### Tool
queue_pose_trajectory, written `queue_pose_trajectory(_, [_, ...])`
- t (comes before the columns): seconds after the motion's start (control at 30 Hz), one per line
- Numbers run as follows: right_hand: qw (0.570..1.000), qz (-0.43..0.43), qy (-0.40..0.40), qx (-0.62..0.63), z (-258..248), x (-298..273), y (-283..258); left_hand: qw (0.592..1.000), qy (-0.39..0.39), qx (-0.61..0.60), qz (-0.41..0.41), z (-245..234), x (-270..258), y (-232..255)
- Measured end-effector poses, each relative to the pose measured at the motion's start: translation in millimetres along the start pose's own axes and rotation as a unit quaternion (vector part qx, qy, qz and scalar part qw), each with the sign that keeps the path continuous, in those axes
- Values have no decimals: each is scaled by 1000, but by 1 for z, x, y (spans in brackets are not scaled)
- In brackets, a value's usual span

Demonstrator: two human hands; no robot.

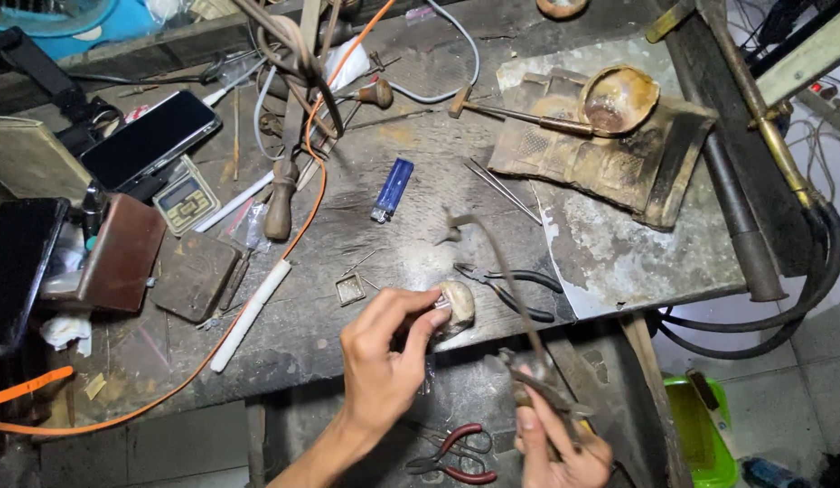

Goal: Sawing a small metal piece using a jeweler's saw on a workbench

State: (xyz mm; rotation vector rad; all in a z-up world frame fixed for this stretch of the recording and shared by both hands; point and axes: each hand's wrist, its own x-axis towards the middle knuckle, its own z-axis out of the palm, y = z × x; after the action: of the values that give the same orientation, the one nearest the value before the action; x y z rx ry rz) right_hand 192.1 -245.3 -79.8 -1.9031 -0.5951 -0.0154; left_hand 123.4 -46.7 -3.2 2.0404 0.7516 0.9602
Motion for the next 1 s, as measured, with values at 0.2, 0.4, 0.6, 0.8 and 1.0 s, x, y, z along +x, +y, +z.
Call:
queue_pose_trajectory(0.2, [998,56,-24,-3,-10,6,-23,992,-9,-72,-108,-7,0,-6])
queue_pose_trajectory(0.4, [985,168,-19,37,-5,0,-30,947,-24,-244,-208,-9,-7,-12])
queue_pose_trajectory(0.6, [992,-102,-56,-43,-2,16,-31,996,25,-84,8,-9,-6,-14])
queue_pose_trajectory(0.8, [972,-179,-128,-85,-5,26,-27,994,53,-96,7,-3,-11,-13])
queue_pose_trajectory(1.0, [976,-162,-135,-56,3,25,-20,993,60,-103,4,7,-15,-20])
